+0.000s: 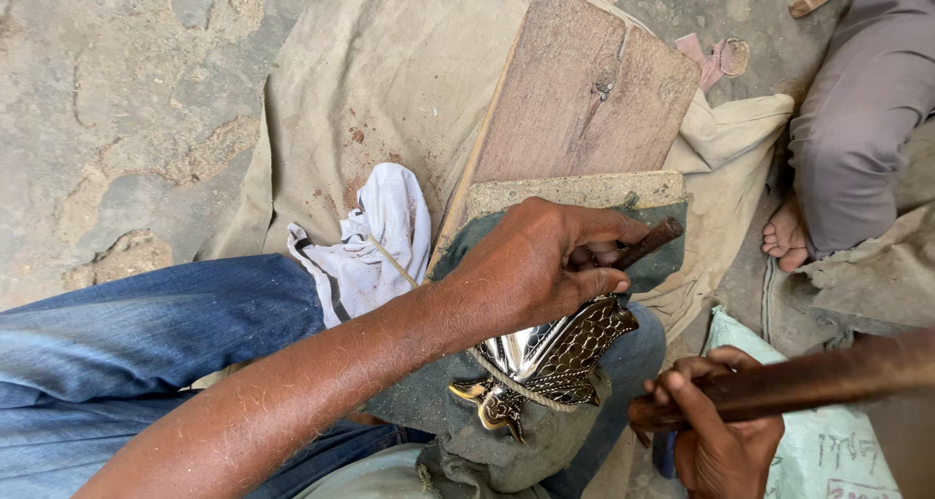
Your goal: The person holds a decorative metal piece on a cushioned lap rest and uses a chisel and wooden mallet to carve patterns into the surface. The person repeatedly repositions the chisel and strikes it to shape the metal.
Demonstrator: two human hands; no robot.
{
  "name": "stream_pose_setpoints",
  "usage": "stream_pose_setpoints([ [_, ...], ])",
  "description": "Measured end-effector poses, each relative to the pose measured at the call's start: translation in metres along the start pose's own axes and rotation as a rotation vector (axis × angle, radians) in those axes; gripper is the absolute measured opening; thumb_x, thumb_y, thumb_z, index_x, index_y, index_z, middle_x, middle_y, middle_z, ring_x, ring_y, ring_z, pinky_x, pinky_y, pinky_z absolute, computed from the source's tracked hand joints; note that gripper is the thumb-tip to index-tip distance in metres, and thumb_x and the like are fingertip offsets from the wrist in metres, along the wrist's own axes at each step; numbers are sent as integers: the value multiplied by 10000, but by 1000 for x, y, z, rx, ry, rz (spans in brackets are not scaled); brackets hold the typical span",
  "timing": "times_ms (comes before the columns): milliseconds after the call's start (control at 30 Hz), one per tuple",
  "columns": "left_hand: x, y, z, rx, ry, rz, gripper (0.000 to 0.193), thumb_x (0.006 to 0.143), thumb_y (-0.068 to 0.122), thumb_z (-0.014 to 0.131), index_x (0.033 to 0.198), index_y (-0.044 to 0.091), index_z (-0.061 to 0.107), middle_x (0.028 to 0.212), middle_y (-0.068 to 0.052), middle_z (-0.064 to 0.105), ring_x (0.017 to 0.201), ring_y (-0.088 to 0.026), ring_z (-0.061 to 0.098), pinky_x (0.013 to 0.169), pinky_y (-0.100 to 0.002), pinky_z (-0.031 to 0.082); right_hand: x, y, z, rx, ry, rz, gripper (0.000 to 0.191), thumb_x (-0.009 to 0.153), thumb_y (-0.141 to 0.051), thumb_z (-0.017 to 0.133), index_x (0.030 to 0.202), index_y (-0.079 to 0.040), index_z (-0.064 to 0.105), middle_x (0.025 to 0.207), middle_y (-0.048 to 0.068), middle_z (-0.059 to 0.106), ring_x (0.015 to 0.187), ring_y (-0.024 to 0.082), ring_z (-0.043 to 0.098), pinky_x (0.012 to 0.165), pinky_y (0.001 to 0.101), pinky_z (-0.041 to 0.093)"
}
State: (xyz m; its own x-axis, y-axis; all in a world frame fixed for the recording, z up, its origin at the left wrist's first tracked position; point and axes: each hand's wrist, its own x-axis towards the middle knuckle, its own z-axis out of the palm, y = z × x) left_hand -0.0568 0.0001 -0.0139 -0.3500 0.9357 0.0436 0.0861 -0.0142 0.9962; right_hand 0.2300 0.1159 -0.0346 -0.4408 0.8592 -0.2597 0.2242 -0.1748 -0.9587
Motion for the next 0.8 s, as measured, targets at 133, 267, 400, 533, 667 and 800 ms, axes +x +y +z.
stream_pose_setpoints([
  [133,1,5,-2,21,-43,-27,477,852,153,788,1303,68,660,986,-128,800,875,-209,807,780,-341,663,6,-19,-8,-115,60,-159,286,961,113,672,1192,87,505,867,201,628,763,244,632,788,409,562],
  [267,17,9,5,96,-117,37,470,847,169,795,1290,76,669,1027,-130,805,915,-214,803,794,-367,638,6,-21,-12,66,31,-210,386,885,136,668,1218,9,521,930,153,636,870,224,669,790,408,611],
  [400,37,10,16,187,-189,122,482,853,141,781,1314,96,647,1084,-144,776,946,-241,780,794,-362,643,6,-13,-16,-3,-49,-16,491,779,227,675,1198,25,521,1024,136,618,985,235,645,881,408,586],
  [533,42,10,19,344,-203,156,564,753,132,843,1280,91,646,985,-168,783,935,-321,764,806,-430,601,7,-5,-30,-31,45,-78,502,778,256,662,1203,17,543,1007,138,603,1002,233,639,893,414,587],
  [667,43,16,21,424,-218,108,587,764,135,837,1303,101,607,942,-168,769,918,-341,758,786,-437,597,13,-4,-41,-99,42,-34,478,772,250,669,1172,19,549,954,138,615,942,240,661,854,417,602],
  [800,44,23,22,498,-205,67,576,776,136,838,1305,112,611,929,-179,760,923,-359,745,779,-455,588,27,-17,-41,-137,11,-158,382,822,218,691,1142,49,568,945,117,651,980,218,681,918,391,617],
])
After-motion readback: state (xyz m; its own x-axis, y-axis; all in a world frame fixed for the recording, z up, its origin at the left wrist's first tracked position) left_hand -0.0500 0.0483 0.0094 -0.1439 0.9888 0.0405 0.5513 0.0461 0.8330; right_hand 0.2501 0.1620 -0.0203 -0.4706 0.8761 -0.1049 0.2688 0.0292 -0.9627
